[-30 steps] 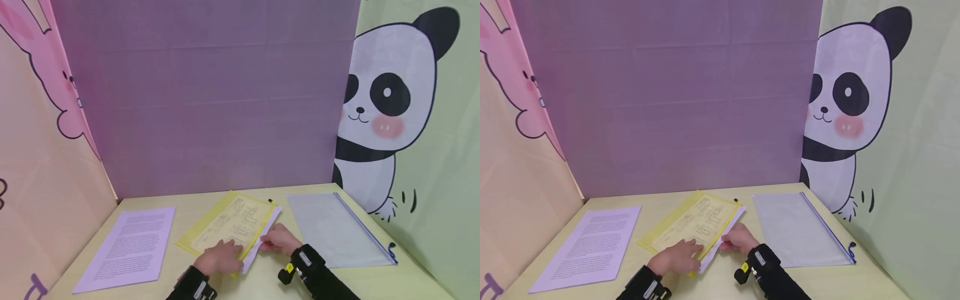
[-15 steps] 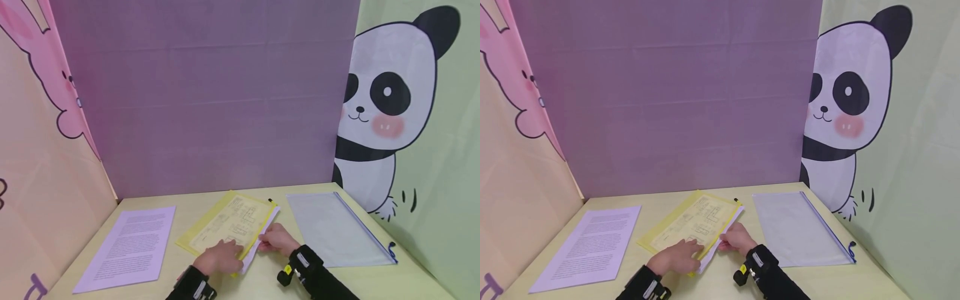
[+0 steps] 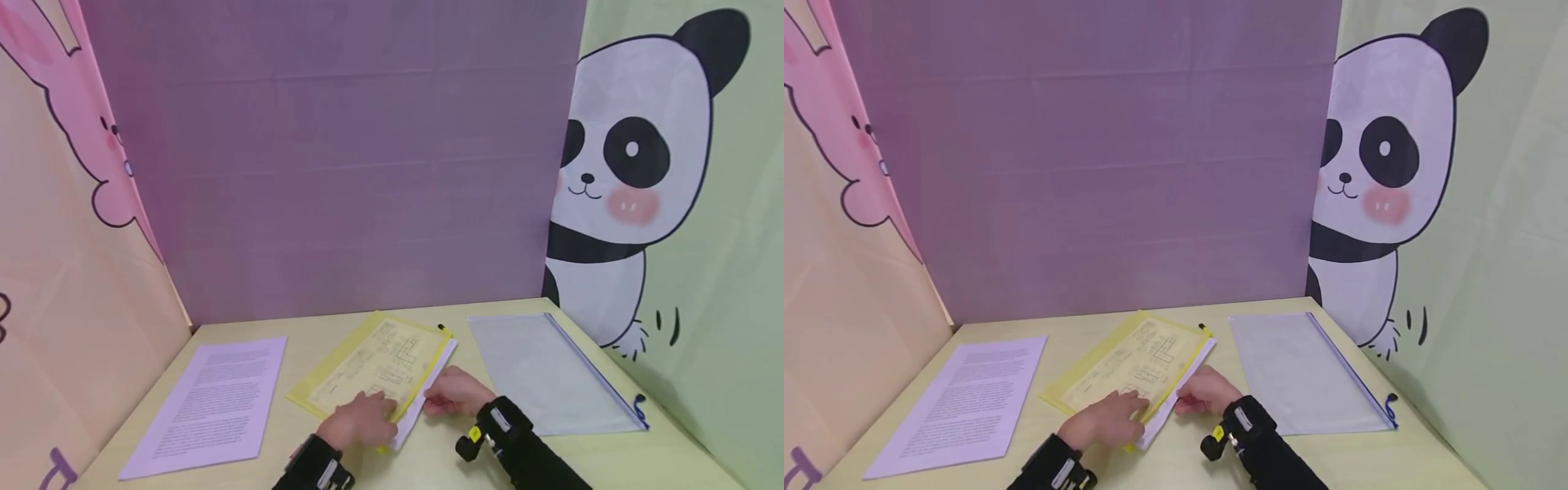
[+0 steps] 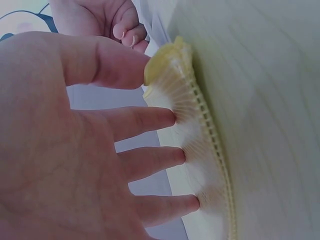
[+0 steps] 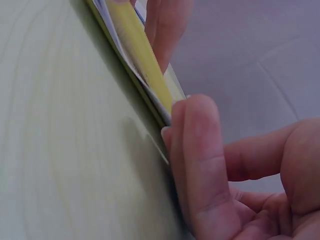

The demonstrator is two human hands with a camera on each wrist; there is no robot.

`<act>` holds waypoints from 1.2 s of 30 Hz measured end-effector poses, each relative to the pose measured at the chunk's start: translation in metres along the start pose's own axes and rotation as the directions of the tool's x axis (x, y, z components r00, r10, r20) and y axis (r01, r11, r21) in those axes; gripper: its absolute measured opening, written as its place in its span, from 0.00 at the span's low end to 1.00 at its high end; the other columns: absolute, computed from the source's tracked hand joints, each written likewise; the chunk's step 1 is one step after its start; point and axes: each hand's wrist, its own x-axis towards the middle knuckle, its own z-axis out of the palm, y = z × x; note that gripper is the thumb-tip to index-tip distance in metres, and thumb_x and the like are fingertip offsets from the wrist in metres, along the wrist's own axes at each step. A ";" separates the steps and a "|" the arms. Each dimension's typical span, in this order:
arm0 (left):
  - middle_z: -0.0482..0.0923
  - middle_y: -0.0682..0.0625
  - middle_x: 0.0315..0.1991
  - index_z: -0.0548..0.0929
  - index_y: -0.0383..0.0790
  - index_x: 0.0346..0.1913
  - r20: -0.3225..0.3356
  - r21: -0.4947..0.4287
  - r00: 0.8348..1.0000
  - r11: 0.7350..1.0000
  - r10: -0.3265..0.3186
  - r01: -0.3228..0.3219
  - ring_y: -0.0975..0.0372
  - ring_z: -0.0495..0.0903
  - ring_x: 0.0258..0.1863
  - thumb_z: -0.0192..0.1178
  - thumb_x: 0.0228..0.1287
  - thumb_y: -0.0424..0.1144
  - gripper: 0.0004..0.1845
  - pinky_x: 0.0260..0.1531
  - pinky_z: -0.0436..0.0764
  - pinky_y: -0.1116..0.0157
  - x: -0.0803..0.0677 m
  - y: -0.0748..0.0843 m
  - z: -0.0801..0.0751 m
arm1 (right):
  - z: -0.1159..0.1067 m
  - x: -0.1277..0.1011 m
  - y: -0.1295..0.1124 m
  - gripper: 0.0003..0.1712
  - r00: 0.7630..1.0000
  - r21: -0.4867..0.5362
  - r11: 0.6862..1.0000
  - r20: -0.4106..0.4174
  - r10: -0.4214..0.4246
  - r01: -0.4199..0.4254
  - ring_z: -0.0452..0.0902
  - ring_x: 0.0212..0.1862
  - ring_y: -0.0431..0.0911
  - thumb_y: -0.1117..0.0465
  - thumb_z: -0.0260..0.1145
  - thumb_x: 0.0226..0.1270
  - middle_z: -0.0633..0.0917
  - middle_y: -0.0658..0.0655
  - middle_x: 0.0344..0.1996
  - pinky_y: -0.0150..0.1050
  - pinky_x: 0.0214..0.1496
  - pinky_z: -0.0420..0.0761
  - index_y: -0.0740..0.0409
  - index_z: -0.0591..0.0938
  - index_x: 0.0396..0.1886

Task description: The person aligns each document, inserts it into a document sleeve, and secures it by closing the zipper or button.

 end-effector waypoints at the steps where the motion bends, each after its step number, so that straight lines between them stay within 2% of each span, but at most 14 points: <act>1: 0.70 0.44 0.72 0.80 0.48 0.67 0.003 -0.006 1.000 1.000 -0.002 0.002 0.37 0.62 0.73 0.60 0.61 0.51 0.30 0.60 0.58 0.23 0.000 0.000 0.000 | 0.001 0.000 0.000 0.14 1.000 0.004 1.000 -0.005 -0.003 0.003 0.84 0.26 0.44 0.75 0.61 0.64 0.88 0.62 0.30 0.35 0.33 0.86 0.74 0.82 0.49; 7: 0.70 0.44 0.72 0.79 0.48 0.67 0.022 -0.037 1.000 0.999 -0.012 0.012 0.38 0.61 0.74 0.59 0.64 0.52 0.29 0.61 0.56 0.24 0.003 -0.002 0.000 | 0.005 0.002 0.002 0.13 0.999 -0.009 1.000 -0.033 -0.026 0.026 0.86 0.28 0.45 0.75 0.61 0.66 0.88 0.62 0.31 0.37 0.35 0.87 0.75 0.82 0.48; 14: 0.70 0.44 0.72 0.79 0.48 0.67 0.011 -0.025 1.000 1.000 0.002 -0.001 0.38 0.61 0.73 0.58 0.64 0.52 0.29 0.61 0.57 0.23 0.002 -0.001 -0.001 | 0.011 0.003 0.002 0.10 0.995 -0.039 0.997 -0.062 -0.072 0.070 0.85 0.26 0.44 0.75 0.60 0.67 0.87 0.60 0.26 0.35 0.31 0.86 0.77 0.83 0.44; 24: 0.71 0.43 0.71 0.79 0.47 0.67 0.002 -0.034 1.000 0.999 0.020 -0.020 0.38 0.62 0.73 0.59 0.63 0.51 0.29 0.63 0.59 0.27 0.003 -0.002 0.003 | 0.018 0.005 0.005 0.08 0.992 -0.013 0.995 -0.073 -0.104 0.103 0.85 0.25 0.43 0.75 0.59 0.68 0.87 0.60 0.23 0.36 0.31 0.87 0.78 0.83 0.40; 32: 0.72 0.44 0.71 0.79 0.47 0.68 0.004 -0.024 0.998 0.998 0.064 -0.064 0.39 0.64 0.72 0.57 0.62 0.49 0.29 0.60 0.60 0.24 0.002 0.003 0.003 | 0.004 0.003 -0.001 0.19 0.997 0.038 0.997 -0.003 -0.072 0.072 0.86 0.28 0.45 0.75 0.60 0.63 0.89 0.63 0.30 0.36 0.34 0.87 0.78 0.80 0.53; 36: 0.72 0.45 0.71 0.79 0.47 0.67 0.008 -0.021 0.998 0.998 0.063 -0.063 0.40 0.64 0.72 0.57 0.63 0.49 0.29 0.60 0.59 0.24 0.001 0.006 0.002 | 0.000 0.002 -0.001 0.22 0.998 0.044 0.997 0.018 -0.058 0.057 0.88 0.31 0.47 0.76 0.61 0.60 0.89 0.65 0.34 0.37 0.36 0.88 0.78 0.79 0.55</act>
